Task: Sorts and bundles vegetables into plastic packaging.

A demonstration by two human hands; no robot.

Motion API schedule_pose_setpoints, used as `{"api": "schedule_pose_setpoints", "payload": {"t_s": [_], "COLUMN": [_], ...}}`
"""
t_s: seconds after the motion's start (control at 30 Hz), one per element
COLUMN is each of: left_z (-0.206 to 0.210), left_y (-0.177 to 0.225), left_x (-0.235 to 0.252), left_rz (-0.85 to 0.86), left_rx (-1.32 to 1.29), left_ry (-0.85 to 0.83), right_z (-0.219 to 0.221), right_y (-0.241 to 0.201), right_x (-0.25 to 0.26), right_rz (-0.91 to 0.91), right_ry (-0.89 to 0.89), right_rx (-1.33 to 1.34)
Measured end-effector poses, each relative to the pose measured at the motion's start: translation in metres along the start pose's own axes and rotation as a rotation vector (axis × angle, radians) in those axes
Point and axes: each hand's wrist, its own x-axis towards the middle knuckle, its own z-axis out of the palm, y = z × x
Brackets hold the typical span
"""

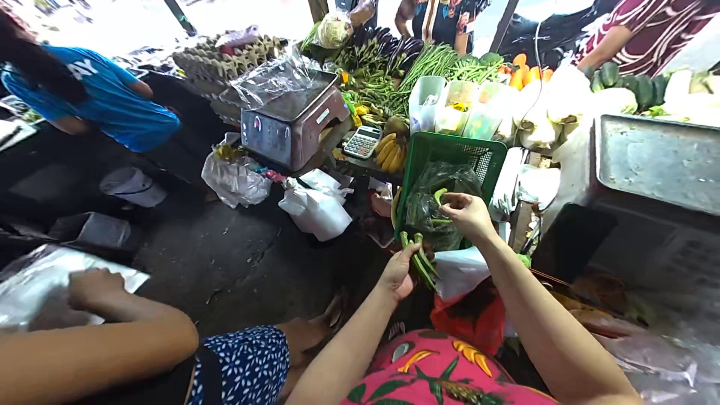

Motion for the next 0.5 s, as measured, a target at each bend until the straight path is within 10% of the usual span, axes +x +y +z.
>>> {"api": "schedule_pose_setpoints", "payload": {"t_s": [0.27, 0.5], "left_z": [0.025, 0.037], "left_y": [0.013, -0.007], "left_x": [0.003, -0.008], "left_rz": [0.121, 0.295], "left_rx": [0.156, 0.554], "left_ry": [-0.220, -0.470], "right_z": [-0.002, -0.031], "right_y": [0.029, 0.012], "right_x": [-0.122, -0.091], "right_rz": [-0.552, -0.510], "right_ry": [-0.140, -0.059], "right_rx": [-0.210, -0.084]}}
